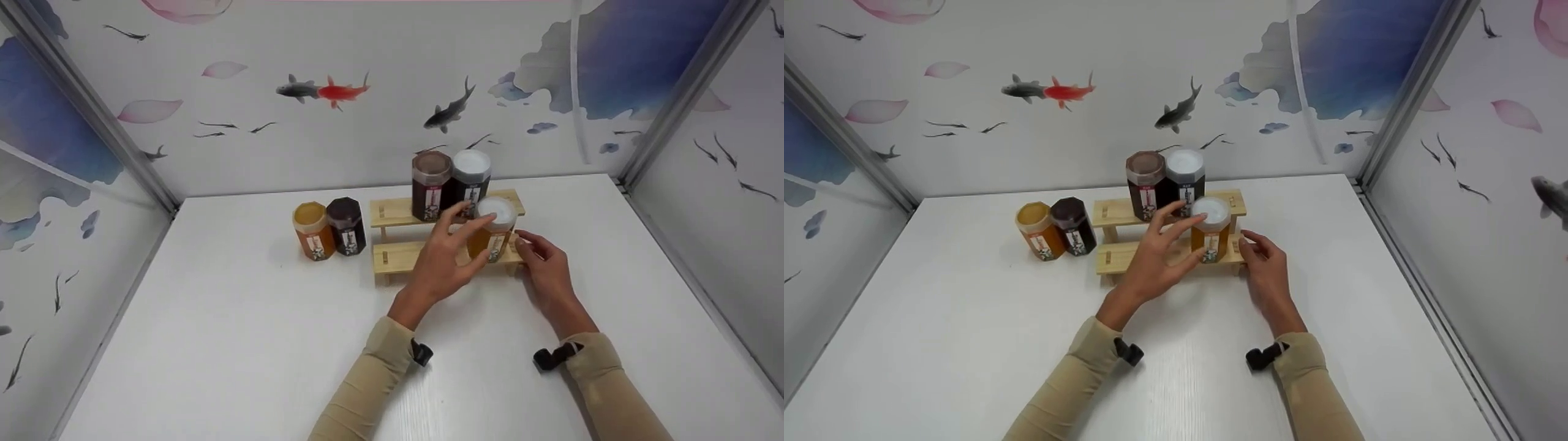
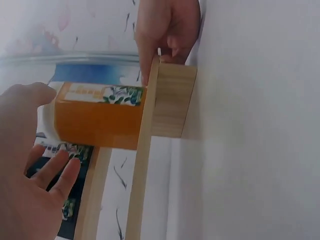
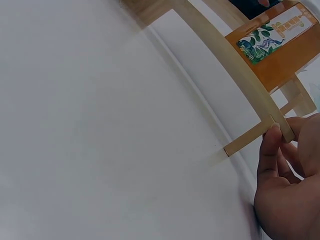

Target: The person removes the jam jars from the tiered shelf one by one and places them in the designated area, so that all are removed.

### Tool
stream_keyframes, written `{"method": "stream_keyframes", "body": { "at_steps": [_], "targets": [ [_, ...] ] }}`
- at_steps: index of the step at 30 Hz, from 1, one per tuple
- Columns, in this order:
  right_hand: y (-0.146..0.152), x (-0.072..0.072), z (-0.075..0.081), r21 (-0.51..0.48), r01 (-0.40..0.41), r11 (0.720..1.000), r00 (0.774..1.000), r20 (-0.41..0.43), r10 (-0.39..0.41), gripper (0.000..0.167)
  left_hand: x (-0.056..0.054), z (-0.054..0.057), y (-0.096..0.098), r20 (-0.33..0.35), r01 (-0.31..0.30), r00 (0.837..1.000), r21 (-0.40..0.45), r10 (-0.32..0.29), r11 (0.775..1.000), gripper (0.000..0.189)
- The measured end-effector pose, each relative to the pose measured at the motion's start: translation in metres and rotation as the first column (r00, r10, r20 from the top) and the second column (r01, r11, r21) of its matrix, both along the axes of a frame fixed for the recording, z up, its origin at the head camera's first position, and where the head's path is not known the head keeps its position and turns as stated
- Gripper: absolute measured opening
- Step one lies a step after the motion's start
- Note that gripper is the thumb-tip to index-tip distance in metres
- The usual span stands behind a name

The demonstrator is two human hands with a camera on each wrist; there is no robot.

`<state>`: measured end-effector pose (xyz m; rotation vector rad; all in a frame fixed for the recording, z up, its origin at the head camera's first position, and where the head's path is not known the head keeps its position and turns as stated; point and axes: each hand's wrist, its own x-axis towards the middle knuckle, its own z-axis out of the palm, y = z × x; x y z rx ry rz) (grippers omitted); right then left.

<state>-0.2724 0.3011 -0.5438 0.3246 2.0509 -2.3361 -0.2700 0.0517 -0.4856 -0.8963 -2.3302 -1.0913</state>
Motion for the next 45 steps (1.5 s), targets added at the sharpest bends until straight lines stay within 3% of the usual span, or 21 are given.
{"method": "stream_keyframes", "body": {
  "at_steps": [6,13,18,23,34,45],
  "targets": [
    [0.001,0.002,0.001,0.046,0.004,0.999,1.0,0.012,-0.005,0.06,0.002,-0.007,0.031,0.013,-0.11,0.994,0.06,0.11,0.992,0.054],
    [-0.001,0.003,0.001,0.086,0.01,0.996,1.0,0.016,-0.012,0.06,0.006,-0.011,0.047,-0.06,-0.204,0.974,0.17,0.217,0.964,0.047],
    [-0.001,0.002,0.001,0.102,0.011,0.995,1.0,-0.003,-0.011,0.057,0.007,-0.015,0.048,-0.119,-0.201,0.965,0.228,0.232,0.953,0.043],
    [0.0,0.003,-0.001,0.159,0.009,0.987,1.0,-0.024,-0.005,0.055,0.008,-0.014,0.047,-0.1,-0.151,0.978,0.262,0.182,0.953,0.04],
    [0.0,0.002,0.002,0.063,-0.012,0.998,1.0,-0.008,0.013,0.064,0.004,0.004,0.018,-0.077,-0.084,0.991,0.254,0.107,0.963,0.032],
    [-0.002,0.001,0.001,0.006,-0.01,1.0,1.0,0.0,0.01,0.062,0.006,0.042,-0.04,-0.153,-0.062,0.982,0.3,0.113,0.952,0.03]
  ]
}}
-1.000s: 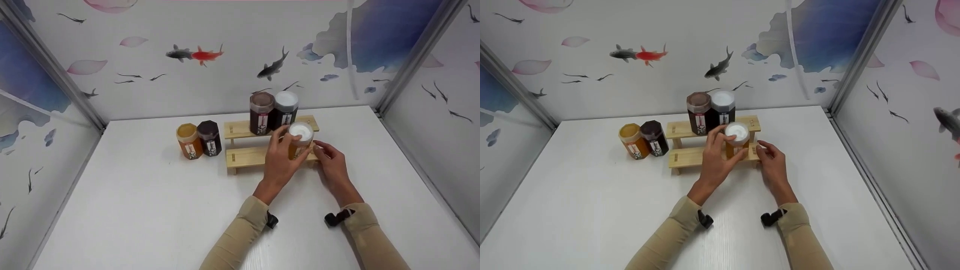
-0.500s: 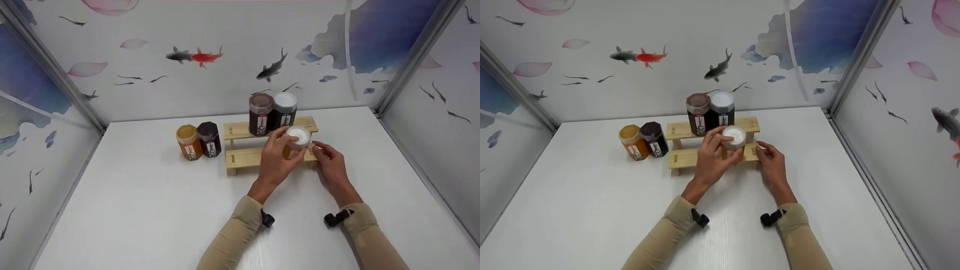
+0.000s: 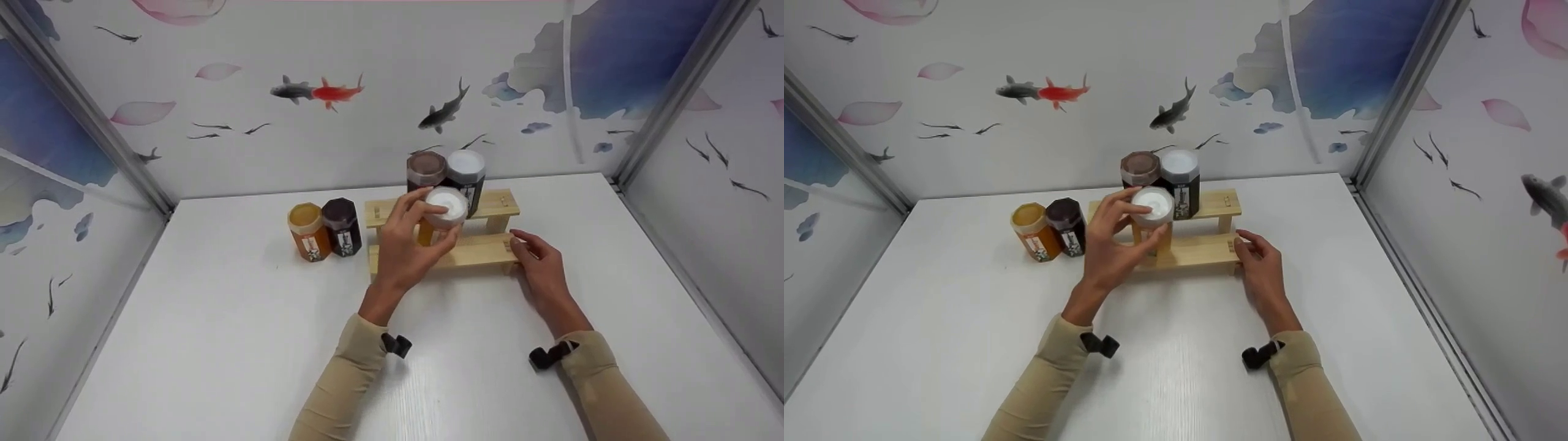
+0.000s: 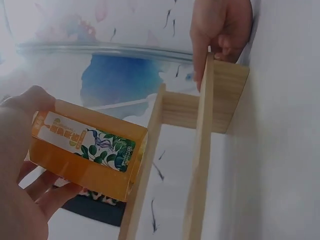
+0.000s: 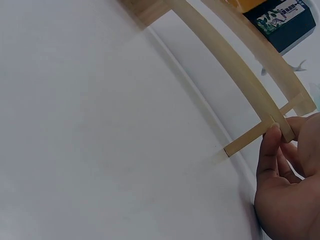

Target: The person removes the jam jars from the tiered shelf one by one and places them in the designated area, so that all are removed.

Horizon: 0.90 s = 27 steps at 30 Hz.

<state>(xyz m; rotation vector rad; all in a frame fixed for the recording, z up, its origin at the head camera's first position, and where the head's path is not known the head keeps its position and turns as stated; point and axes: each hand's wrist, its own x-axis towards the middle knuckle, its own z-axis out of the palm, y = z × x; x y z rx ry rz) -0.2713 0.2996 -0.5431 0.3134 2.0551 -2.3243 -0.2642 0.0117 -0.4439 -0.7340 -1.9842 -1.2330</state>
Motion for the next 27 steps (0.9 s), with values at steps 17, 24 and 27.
{"method": "stream_keyframes", "body": {
  "at_steps": [17,24,27],
  "targets": [
    [-0.004,-0.001,-0.003,0.038,0.007,0.999,1.0,0.005,-0.007,0.058,0.004,0.026,-0.12,-0.115,-0.121,0.985,0.102,0.133,0.987,0.035],
    [-0.002,0.0,-0.002,0.083,-0.001,0.997,1.0,0.005,0.001,0.062,-0.002,0.023,-0.166,-0.041,-0.229,0.971,0.142,0.237,0.963,0.037],
    [-0.001,0.0,-0.001,0.084,-0.003,0.996,1.0,0.002,0.002,0.062,-0.007,0.02,-0.181,-0.013,-0.264,0.963,0.176,0.27,0.948,0.038]
  ]
}}
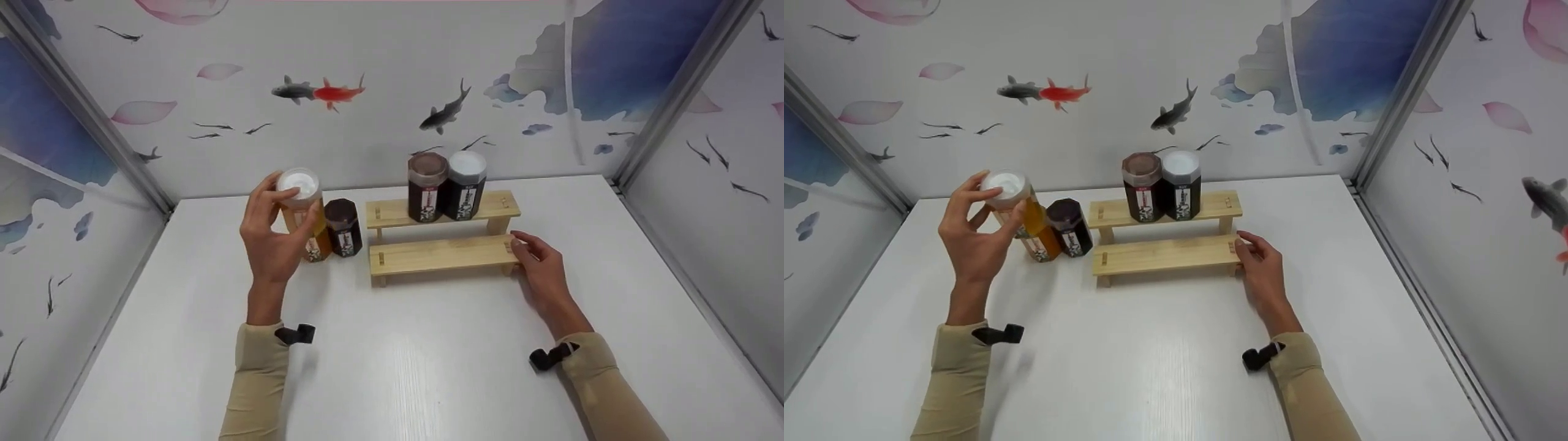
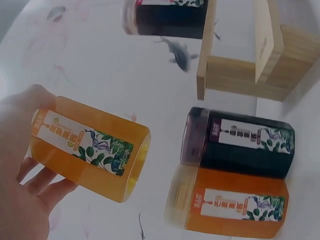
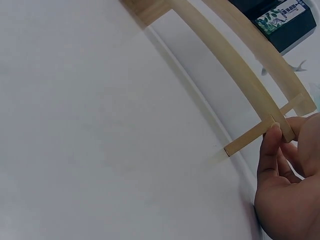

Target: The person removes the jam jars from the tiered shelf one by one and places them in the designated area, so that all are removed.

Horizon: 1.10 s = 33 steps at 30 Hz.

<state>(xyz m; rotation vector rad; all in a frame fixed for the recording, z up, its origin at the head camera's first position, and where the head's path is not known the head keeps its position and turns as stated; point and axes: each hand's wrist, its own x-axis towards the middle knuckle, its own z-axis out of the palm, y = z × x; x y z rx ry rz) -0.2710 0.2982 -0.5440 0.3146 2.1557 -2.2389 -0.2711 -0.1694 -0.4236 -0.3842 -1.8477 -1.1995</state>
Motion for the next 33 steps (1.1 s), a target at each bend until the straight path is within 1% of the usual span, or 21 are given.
{"method": "stream_keyframes", "body": {
  "at_steps": [5,8,11,14,17,19,22,25,29,33],
  "targets": [
    [0.0,0.0,0.001,0.015,0.01,1.0,1.0,0.0,-0.01,0.061,-0.006,-0.004,-0.019,0.019,-0.048,0.999,0.054,0.047,0.997,0.038],
    [0.001,0.0,0.001,0.003,0.025,1.0,1.0,-0.01,-0.025,0.06,-0.007,-0.005,-0.027,0.061,-0.084,0.995,0.092,0.079,0.992,0.038],
    [0.001,-0.001,0.001,0.006,0.032,0.999,0.999,-0.016,-0.032,0.058,-0.01,-0.009,-0.033,0.097,-0.12,0.989,0.128,0.108,0.984,0.038],
    [0.002,-0.001,0.002,0.027,0.034,0.999,0.999,-0.008,-0.034,0.058,-0.013,-0.016,-0.04,0.132,-0.163,0.98,0.128,0.146,0.978,0.04],
    [0.002,0.0,0.003,0.071,0.032,0.997,0.999,-0.001,-0.032,0.059,-0.016,-0.025,-0.049,0.156,-0.187,0.974,0.127,0.167,0.974,0.042],
    [0.003,0.0,0.003,0.079,0.027,0.996,1.0,0.004,-0.028,0.06,-0.019,-0.032,-0.056,0.165,-0.194,0.971,0.125,0.172,0.973,0.045],
    [0.003,0.0,0.003,0.075,0.02,0.997,1.0,0.01,-0.021,0.061,-0.022,-0.044,-0.064,0.204,-0.195,0.964,0.118,0.169,0.974,0.047],
    [0.004,0.001,0.003,0.04,0.017,0.999,1.0,0.018,-0.018,0.062,-0.026,-0.058,-0.07,0.265,-0.18,0.953,0.1,0.148,0.979,0.049],
    [0.003,0.0,0.003,0.018,0.009,1.0,1.0,0.024,-0.009,0.062,-0.029,-0.074,-0.074,0.336,-0.13,0.937,0.077,0.097,0.988,0.056],
    [0.001,0.001,0.002,0.013,0.004,1.0,1.0,0.024,-0.005,0.06,-0.03,-0.087,-0.077,0.412,-0.073,0.91,0.078,0.035,0.994,0.063]
  ]
}}
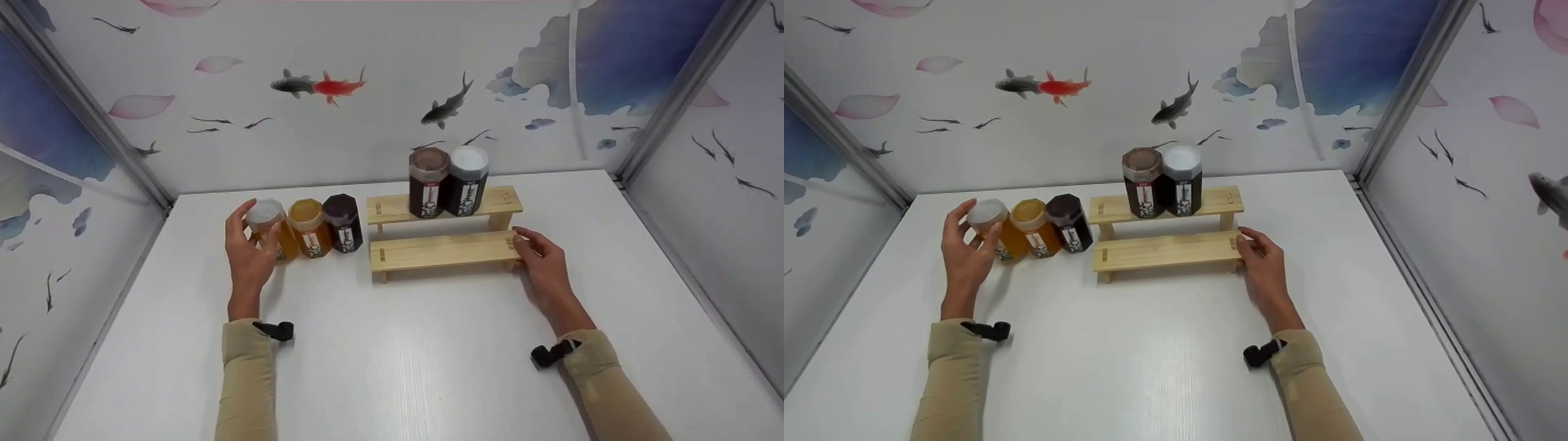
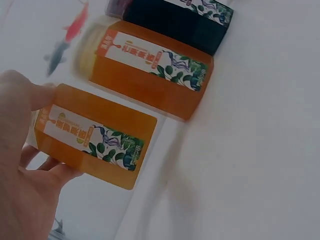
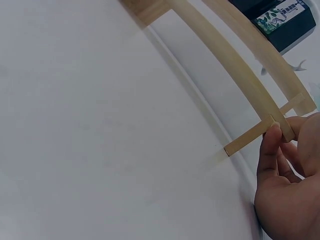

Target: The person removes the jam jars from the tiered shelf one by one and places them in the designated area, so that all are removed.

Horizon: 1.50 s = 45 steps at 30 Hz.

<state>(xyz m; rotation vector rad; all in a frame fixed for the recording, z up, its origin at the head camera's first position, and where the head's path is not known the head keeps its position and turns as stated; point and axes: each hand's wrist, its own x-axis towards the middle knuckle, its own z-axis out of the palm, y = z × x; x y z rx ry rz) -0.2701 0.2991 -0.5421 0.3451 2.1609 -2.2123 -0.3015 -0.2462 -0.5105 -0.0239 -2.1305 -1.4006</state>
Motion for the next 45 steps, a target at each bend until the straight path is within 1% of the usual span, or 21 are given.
{"method": "stream_keyframes", "body": {
  "at_steps": [2,4,8,11,15,18,24,27,29,31,32,34,37,38,40,42,44,45],
  "targets": [
    [-0.001,0.0,0.0,-0.003,0.004,1.0,1.0,-0.008,-0.004,0.06,0.0,-0.004,-0.001,0.034,0.021,0.999,0.015,-0.021,1.0,0.066],
    [-0.001,-0.001,-0.001,0.007,0.012,1.0,1.0,-0.019,-0.012,0.059,0.0,-0.008,-0.002,0.05,0.035,0.998,0.037,-0.037,0.999,0.068],
    [-0.001,-0.001,-0.002,0.051,0.028,0.998,0.999,-0.029,-0.026,0.058,0.0,-0.011,-0.002,0.063,0.051,0.997,0.049,-0.054,0.997,0.069],
    [0.0,-0.001,-0.002,0.04,0.027,0.999,1.0,-0.016,-0.026,0.057,-0.001,-0.012,-0.001,0.073,0.069,0.995,0.045,-0.072,0.997,0.07],
    [0.0,-0.001,0.0,0.038,0.024,0.999,1.0,-0.011,-0.023,0.058,-0.003,-0.011,-0.001,0.054,0.09,0.994,0.059,-0.093,0.994,0.071],
    [0.0,-0.001,0.002,0.053,0.017,0.998,1.0,-0.011,-0.017,0.059,-0.003,-0.011,-0.002,0.037,0.093,0.995,0.072,-0.096,0.993,0.072],
    [0.0,-0.001,0.002,0.048,0.002,0.999,1.0,-0.008,-0.002,0.058,-0.002,-0.011,-0.003,0.037,0.093,0.995,0.114,-0.098,0.989,0.074],
    [0.0,0.0,0.001,0.054,0.002,0.999,1.0,-0.013,-0.001,0.057,-0.002,-0.008,0.0,0.04,0.058,0.997,0.125,-0.063,0.991,0.068],
    [0.0,0.0,0.001,0.058,0.005,0.998,1.0,-0.011,-0.004,0.057,-0.003,-0.004,0.005,0.022,0.001,1.0,0.105,-0.004,0.995,0.061],
    [-0.001,0.0,0.0,0.058,0.007,0.998,1.0,-0.008,-0.006,0.057,-0.004,0.003,0.012,-0.024,-0.05,0.998,0.084,0.052,0.995,0.053],
    [-0.001,-0.001,0.0,0.034,0.01,0.999,1.0,-0.011,-0.009,0.057,-0.004,0.006,0.018,-0.065,-0.067,0.995,0.074,0.072,0.995,0.05],
    [-0.002,-0.001,-0.001,-0.011,0.013,1.0,1.0,-0.02,-0.013,0.057,-0.004,0.014,0.031,-0.148,-0.079,0.985,0.056,0.087,0.995,0.044],
    [-0.002,-0.002,-0.002,-0.062,0.019,0.998,0.999,-0.039,-0.022,0.057,-0.002,0.027,0.058,-0.241,-0.036,0.97,0.019,0.04,0.999,0.037],
    [-0.002,-0.002,-0.002,-0.072,0.022,0.997,0.999,-0.045,-0.026,0.057,-0.001,0.03,0.068,-0.266,-0.008,0.964,-0.001,0.008,1.0,0.036],
    [-0.002,-0.002,-0.002,-0.053,0.025,0.998,0.999,-0.047,-0.027,0.057,0.001,0.034,0.088,-0.285,0.05,0.956,-0.055,-0.063,0.997,0.034],
    [-0.002,-0.001,-0.001,-0.05,0.027,0.998,0.998,-0.048,-0.03,0.056,0.003,0.036,0.109,-0.293,0.117,0.944,-0.121,-0.149,0.986,0.036],
    [-0.003,-0.001,-0.002,-0.061,0.029,0.998,0.999,-0.043,-0.032,0.056,0.006,0.035,0.128,-0.291,0.192,0.926,-0.188,-0.241,0.963,0.037],
    [-0.003,-0.001,-0.002,-0.067,0.028,0.997,0.999,-0.04,-0.03,0.056,0.007,0.035,0.137,-0.28,0.22,0.919,-0.219,-0.277,0.951,0.038]
  ]
}}
